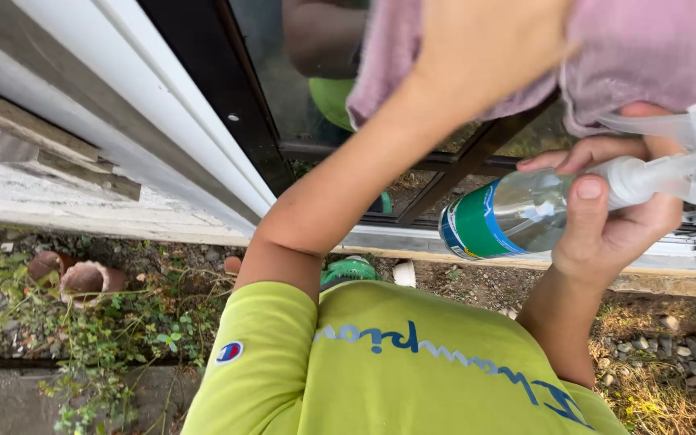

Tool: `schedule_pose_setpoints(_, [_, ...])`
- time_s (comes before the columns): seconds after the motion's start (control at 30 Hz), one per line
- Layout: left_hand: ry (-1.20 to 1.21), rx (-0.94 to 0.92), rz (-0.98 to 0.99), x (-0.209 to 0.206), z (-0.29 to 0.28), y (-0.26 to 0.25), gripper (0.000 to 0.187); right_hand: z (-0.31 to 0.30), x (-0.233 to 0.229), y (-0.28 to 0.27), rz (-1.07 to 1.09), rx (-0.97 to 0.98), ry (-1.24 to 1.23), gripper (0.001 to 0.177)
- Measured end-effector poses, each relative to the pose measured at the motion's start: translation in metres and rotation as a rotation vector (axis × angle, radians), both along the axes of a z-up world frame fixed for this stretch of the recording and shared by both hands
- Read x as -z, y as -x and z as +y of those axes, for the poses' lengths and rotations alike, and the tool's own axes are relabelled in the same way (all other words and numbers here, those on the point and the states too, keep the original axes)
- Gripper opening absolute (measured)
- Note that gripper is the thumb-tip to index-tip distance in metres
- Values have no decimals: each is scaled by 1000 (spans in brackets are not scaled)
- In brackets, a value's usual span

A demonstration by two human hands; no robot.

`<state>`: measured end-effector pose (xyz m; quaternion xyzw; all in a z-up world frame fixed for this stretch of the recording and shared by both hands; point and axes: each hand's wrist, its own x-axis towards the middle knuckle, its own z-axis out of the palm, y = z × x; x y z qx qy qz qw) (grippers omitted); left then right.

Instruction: Cleaning a glass window with a spray bottle and a rag.

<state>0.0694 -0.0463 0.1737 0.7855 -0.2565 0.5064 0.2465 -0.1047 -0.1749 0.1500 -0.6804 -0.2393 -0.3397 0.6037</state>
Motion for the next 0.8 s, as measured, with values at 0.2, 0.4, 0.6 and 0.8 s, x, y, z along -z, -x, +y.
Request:
schedule_pose_setpoints(0.2, [-350,-44,10,8,31,59,56,6,7,0,39,-15,-18,72])
schedule_pose_setpoints(0.4, [-368,31,34,110,44,64,63,6,17,-9,80,-57,29,69])
schedule_pose_setpoints(0.6, [-383,78,103,167,67,85,62,1,16,1,102,-40,-22,70])
schedule_pose_setpoints(0.8, [-586,87,51,202,102,87,63,1,9,8,88,-21,-6,71])
